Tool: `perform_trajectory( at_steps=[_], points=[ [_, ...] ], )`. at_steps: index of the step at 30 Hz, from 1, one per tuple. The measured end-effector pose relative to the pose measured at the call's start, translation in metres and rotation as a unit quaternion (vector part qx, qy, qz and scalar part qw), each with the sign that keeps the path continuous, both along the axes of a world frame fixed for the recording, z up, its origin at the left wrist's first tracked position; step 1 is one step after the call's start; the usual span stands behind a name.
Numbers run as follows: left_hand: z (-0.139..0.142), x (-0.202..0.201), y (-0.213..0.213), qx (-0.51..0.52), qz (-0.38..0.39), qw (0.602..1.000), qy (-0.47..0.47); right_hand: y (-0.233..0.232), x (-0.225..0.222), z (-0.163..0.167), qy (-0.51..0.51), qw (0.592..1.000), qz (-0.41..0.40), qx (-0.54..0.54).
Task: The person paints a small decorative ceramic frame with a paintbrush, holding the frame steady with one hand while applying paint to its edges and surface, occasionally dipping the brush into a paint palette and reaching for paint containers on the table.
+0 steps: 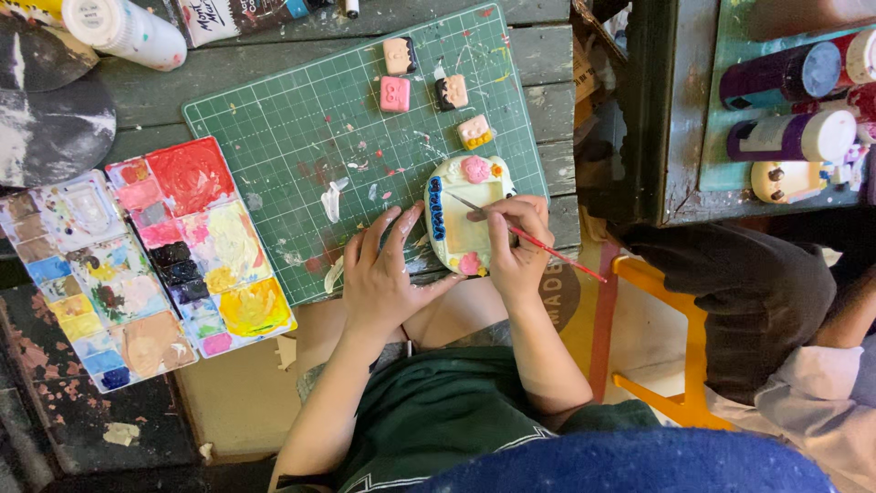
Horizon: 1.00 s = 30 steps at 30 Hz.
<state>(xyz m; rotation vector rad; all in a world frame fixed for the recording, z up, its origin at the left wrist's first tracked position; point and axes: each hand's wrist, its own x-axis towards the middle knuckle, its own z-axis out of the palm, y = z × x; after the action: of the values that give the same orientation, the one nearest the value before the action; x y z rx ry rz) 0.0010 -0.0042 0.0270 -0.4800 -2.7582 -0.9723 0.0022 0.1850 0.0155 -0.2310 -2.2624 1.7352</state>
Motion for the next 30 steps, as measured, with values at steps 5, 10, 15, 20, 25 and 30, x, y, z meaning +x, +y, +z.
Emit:
perform_trajectory(
  at_steps=[5, 10, 15, 20, 25, 30],
  points=[
    [0.0, 0.001, 0.0, 0.001, 0.003, 1.0, 0.002, 0.001, -0.002, 0.008, 0.002, 0.996, 0.015, 0.084],
    [0.0, 0.002, 0.0, 0.005, -0.005, 1.0, 0.008, 0.0, -0.005, 0.013, 0.005, 0.992, 0.019, 0.126],
    [0.0, 0.002, -0.001, 0.006, -0.003, 1.0, 0.003, 0.0, -0.005, 0.015, -0.001, 0.993, 0.025, 0.115],
    [0.0, 0.002, 0.0, 0.002, 0.002, 1.0, -0.011, -0.001, -0.005, 0.015, 0.001, 0.993, 0.021, 0.119],
    [-0.001, 0.002, -0.001, 0.005, 0.002, 1.0, -0.001, -0.002, -0.006, 0.015, 0.004, 0.992, 0.019, 0.124],
    [-0.002, 0.001, 0.0, -0.004, 0.004, 1.0, -0.004, -0.004, -0.008, 0.015, 0.011, 0.994, 0.004, 0.107]
  ],
)
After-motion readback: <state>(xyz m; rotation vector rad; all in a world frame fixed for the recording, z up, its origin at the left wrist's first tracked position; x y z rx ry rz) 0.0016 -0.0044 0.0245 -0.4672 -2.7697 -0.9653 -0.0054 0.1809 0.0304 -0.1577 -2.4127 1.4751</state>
